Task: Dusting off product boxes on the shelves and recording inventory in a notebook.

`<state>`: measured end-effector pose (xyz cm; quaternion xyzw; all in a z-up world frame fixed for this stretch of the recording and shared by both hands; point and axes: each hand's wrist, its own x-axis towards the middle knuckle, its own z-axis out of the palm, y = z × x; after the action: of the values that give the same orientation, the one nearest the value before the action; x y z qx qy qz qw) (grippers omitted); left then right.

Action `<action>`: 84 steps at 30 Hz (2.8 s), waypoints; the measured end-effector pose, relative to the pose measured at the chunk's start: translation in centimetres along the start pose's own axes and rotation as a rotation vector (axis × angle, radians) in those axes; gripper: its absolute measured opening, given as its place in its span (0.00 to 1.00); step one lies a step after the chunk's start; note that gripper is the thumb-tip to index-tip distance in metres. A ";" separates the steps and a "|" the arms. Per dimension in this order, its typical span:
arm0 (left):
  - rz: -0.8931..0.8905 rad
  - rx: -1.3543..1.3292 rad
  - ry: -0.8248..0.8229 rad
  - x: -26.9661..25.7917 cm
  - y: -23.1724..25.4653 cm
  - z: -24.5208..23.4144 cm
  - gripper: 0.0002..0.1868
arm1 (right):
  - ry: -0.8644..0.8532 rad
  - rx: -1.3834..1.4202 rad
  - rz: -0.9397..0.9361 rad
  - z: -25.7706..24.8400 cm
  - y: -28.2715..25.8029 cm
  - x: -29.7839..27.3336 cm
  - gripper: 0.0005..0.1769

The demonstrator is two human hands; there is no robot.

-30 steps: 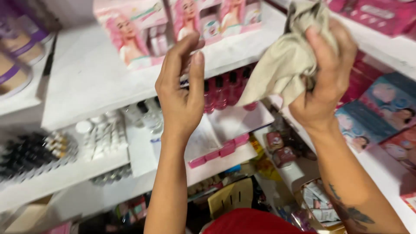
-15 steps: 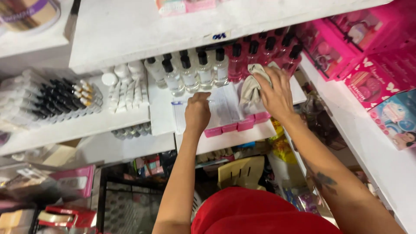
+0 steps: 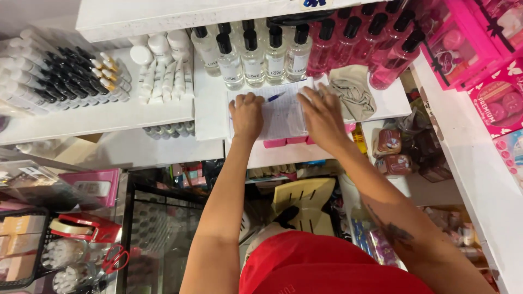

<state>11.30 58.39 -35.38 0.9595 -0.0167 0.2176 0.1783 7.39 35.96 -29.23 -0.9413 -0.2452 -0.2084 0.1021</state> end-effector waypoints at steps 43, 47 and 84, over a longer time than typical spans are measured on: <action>0.065 -1.087 0.132 -4.5 6.5 -31.0 0.48 | -0.193 1.290 0.023 -21.9 -3.0 4.1 0.18; 0.372 -1.082 0.164 -2.9 5.0 -34.1 0.42 | -0.054 1.286 0.153 -29.4 -9.4 10.3 0.05; 0.491 -0.362 -0.189 17.7 -11.4 -34.2 0.39 | 0.055 1.395 0.379 -15.6 -21.6 31.5 0.14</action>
<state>14.48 81.77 -2.93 0.8955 -0.3029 0.1575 0.2856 16.15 63.17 0.61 -0.6778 -0.1510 -0.0059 0.7195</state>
